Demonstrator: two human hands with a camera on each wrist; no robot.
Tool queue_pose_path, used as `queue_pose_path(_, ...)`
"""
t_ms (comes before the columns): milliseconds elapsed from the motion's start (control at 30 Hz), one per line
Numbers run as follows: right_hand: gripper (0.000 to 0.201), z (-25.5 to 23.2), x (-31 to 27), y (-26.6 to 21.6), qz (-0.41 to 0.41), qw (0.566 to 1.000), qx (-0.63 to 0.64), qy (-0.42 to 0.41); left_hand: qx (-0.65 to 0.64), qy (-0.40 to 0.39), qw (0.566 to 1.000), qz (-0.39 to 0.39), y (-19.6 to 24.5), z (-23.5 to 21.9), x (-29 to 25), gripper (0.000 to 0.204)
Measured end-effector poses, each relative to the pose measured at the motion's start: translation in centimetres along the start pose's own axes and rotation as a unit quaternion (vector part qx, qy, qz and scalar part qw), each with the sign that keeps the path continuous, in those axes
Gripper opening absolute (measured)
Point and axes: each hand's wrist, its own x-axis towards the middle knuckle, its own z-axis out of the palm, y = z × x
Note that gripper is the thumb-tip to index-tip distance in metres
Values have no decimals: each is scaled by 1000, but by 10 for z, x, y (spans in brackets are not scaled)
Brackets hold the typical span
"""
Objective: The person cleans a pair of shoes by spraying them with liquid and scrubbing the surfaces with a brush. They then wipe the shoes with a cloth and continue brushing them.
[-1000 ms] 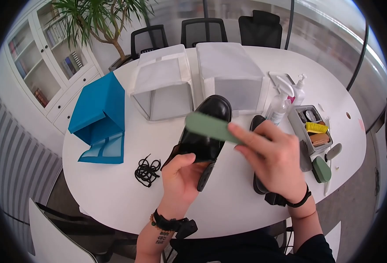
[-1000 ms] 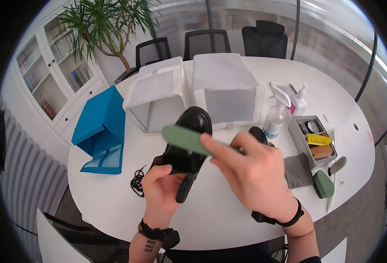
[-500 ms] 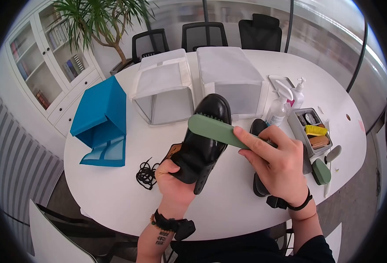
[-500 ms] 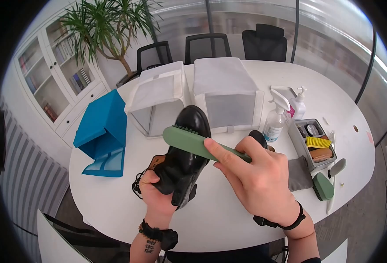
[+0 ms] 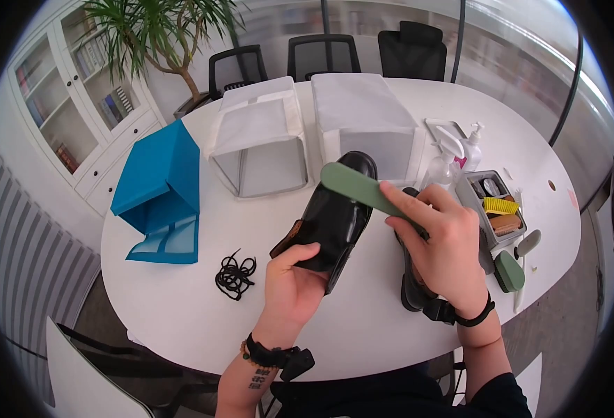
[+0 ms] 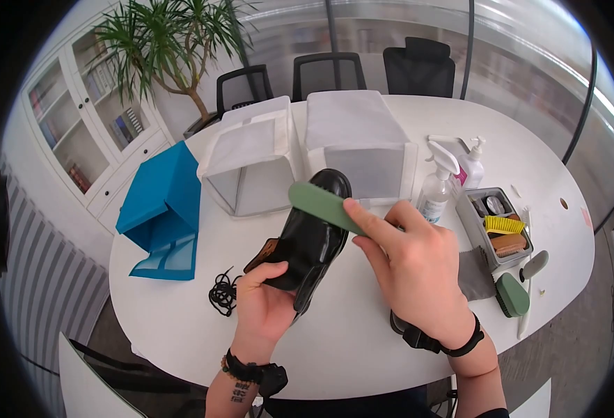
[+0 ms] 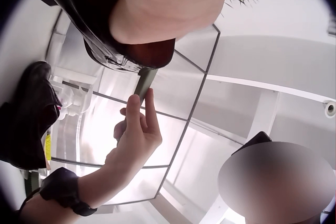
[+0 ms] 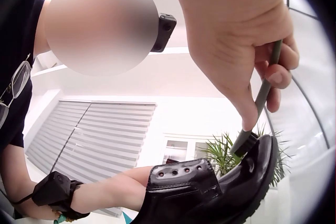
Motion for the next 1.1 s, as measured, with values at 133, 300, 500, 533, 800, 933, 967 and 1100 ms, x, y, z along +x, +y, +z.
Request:
queue_pose_path(133,41,3,-2,5,1,999,5,-34,48,-42,998,11,-4,-8,3,56)
queue_pose_path(300,38,5,-1,3,-16,997,15,-70,26,-59,998,-7,-9,-20,14,57)
queue_pose_path(500,49,-6,5,8,25,997,47,64,-49,-39,998,-21,-8,-16,7,57)
queue_pose_path(533,49,-8,4,7,27,997,47,62,-74,-76,994,-2,-9,-14,1,58)
queue_pose_path(800,54,-27,2,4,-52,981,73,174,-11,-291,951,103,-1,-7,-22,73)
queue_pose_path(933,48,-34,-3,6,-96,984,61,139,88,-184,973,104,1,-12,-44,76)
queue_pose_path(967,48,-36,-5,5,-132,985,49,100,69,-183,976,92,0,-6,-48,74)
queue_pose_path(1100,47,-36,-9,1,-136,983,60,111,177,-190,956,136,4,-12,-57,67)
